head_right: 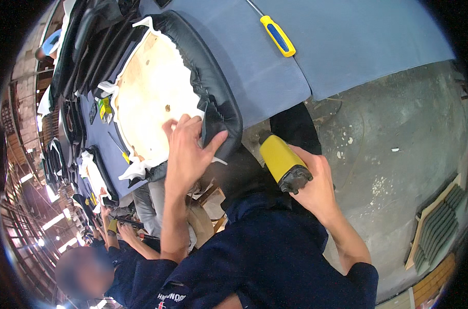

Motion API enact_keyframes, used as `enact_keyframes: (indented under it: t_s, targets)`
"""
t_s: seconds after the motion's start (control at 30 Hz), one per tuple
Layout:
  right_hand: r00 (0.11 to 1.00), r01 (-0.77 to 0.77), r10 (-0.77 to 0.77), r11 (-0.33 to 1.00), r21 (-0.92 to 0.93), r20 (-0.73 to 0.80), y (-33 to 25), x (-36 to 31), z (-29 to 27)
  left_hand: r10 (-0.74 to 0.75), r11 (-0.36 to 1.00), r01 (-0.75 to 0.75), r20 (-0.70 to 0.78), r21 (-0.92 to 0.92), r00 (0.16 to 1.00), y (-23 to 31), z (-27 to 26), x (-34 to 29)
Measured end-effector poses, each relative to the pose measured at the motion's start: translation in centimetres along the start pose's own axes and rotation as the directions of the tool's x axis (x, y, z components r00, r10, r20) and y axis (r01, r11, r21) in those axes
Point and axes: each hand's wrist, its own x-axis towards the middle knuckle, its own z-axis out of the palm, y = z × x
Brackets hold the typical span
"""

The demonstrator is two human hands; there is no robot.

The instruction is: The person staples black fabric onto a foam-covered seat base using a pneumatic staple gun. They smooth the material, trim excess with a knife, and flip the seat to inspect the finish. The completed seat is placed on a stack of finished units.

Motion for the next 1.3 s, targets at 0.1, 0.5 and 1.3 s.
enact_keyframes:
  t_s: [0.1,0.5,1.3]
  targets:
    - [0.994,0.104,-0.101,0.989,-0.105,0.03,-1.2,1.2,0.4,0.219,0.955,-0.208,0.03,-0.212,0.975,-4.3,0.4,2.4]
    - [0.971,0.17,-0.16,0.985,-0.041,0.179,-1.2,4.4,1.9,0.154,0.624,-0.1,-0.004,-0.775,0.988,-8.9,4.2,1.9]
    - [0.959,0.046,0.1,0.867,-0.496,0.265,-6.6,6.1,3.7,0.204,0.56,-0.153,-0.043,-0.814,0.978,-9.0,5.6,2.4]
